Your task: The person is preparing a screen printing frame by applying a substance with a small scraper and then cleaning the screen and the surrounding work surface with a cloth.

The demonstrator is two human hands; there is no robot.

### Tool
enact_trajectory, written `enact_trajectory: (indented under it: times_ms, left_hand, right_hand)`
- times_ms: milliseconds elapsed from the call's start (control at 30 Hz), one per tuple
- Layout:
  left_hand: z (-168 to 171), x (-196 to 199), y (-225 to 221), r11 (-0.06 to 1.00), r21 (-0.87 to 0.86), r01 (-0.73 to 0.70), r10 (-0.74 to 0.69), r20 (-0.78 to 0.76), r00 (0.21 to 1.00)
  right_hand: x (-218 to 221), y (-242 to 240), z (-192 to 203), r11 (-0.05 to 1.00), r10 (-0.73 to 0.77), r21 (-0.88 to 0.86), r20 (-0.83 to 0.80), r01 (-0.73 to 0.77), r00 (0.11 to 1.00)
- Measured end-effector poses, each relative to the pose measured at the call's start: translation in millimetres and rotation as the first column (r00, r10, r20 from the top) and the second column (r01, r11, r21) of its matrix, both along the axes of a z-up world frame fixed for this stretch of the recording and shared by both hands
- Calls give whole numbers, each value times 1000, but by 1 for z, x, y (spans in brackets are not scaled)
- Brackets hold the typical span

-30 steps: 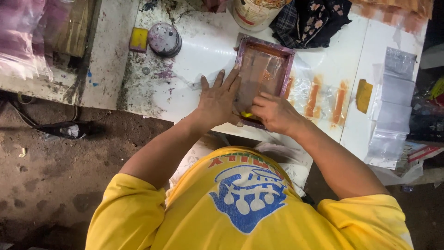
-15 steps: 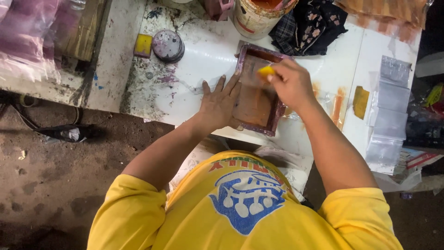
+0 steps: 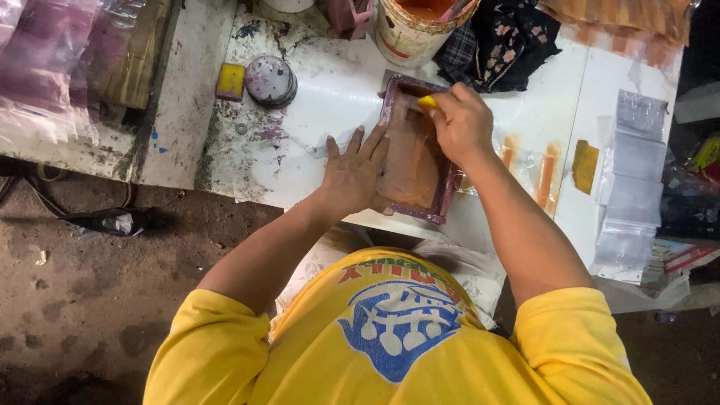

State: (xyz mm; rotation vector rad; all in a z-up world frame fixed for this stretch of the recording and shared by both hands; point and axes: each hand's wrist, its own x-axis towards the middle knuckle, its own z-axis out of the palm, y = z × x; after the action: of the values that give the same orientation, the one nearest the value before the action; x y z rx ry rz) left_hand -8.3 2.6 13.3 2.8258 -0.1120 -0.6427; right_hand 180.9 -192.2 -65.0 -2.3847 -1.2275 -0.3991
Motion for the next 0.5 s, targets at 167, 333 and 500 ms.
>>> enact_trajectory:
  times_ms: [167,333,500]
  left_hand:
    - [-7,5,0,999,-13,-31,30,-50,998]
    - [-5,7,-1,999,11,-34,35,-140,990]
    - [1,0,-1,1000,6,-14,15,-4,1000]
  right_hand:
    - [11,6,14,995,24,-102,89,-15,996]
    - [6,1,15,985,142,-107,77,-134,987]
    - [-18,-27,-10,980,103,-166,-49,-110,993]
